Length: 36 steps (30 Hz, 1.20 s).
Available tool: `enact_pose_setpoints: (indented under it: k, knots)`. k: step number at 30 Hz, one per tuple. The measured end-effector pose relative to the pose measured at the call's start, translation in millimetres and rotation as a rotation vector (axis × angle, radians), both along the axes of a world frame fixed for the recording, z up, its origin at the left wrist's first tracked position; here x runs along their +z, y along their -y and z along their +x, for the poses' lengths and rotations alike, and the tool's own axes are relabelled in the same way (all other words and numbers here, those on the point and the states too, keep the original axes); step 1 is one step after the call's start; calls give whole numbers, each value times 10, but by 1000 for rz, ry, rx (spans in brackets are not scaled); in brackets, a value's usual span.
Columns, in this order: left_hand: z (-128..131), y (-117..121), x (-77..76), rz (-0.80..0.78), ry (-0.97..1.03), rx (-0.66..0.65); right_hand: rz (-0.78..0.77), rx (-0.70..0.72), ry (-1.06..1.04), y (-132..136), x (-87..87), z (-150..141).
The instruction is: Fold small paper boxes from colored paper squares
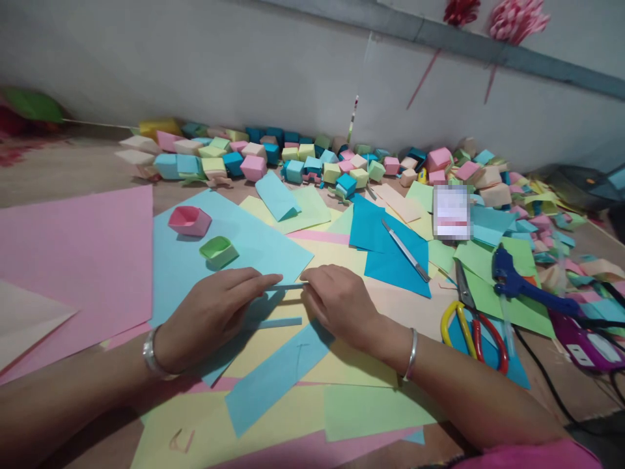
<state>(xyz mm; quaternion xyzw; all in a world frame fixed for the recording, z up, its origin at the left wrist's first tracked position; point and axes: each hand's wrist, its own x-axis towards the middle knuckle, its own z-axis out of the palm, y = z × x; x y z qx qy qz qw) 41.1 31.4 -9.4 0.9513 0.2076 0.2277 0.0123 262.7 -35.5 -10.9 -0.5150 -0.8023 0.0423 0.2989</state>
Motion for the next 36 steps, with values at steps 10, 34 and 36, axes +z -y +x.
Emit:
enact_pose_setpoints:
  k: [10, 34, 36]
  knots:
    - [0, 80, 154, 223, 28, -42, -725, -152, -589, 1, 180, -60]
    - [-5, 104, 155, 216, 82, -89, 214, -55, 223, 75, 23, -75]
    - [24, 163, 175, 206, 78, -107, 244, 16, 321, 104, 59, -138]
